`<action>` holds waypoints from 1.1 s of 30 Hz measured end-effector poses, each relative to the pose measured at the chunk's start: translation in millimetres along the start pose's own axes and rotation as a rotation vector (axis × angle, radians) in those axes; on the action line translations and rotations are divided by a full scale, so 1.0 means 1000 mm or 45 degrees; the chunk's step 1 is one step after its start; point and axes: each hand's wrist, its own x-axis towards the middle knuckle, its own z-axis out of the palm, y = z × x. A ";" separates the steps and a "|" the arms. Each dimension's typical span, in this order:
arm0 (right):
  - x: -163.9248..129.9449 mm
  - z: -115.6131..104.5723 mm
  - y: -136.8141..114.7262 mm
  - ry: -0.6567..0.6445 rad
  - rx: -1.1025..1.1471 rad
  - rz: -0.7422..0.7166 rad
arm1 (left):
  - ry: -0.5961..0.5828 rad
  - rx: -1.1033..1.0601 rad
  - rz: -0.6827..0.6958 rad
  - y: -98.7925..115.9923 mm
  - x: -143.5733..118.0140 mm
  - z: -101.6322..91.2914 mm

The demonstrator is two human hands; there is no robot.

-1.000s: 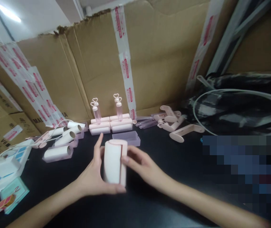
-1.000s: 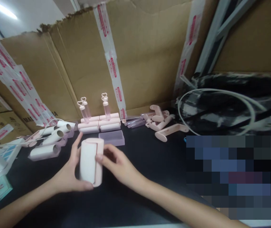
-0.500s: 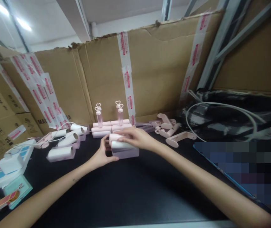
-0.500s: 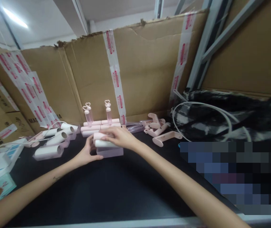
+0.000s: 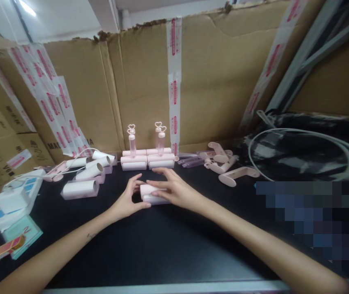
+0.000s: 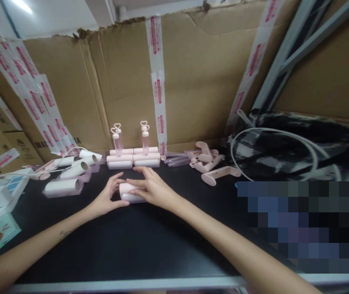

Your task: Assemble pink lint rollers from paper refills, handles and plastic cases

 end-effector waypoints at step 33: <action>0.016 -0.105 -0.019 -0.417 0.179 0.072 | -0.273 0.235 -0.051 0.017 -0.004 -0.007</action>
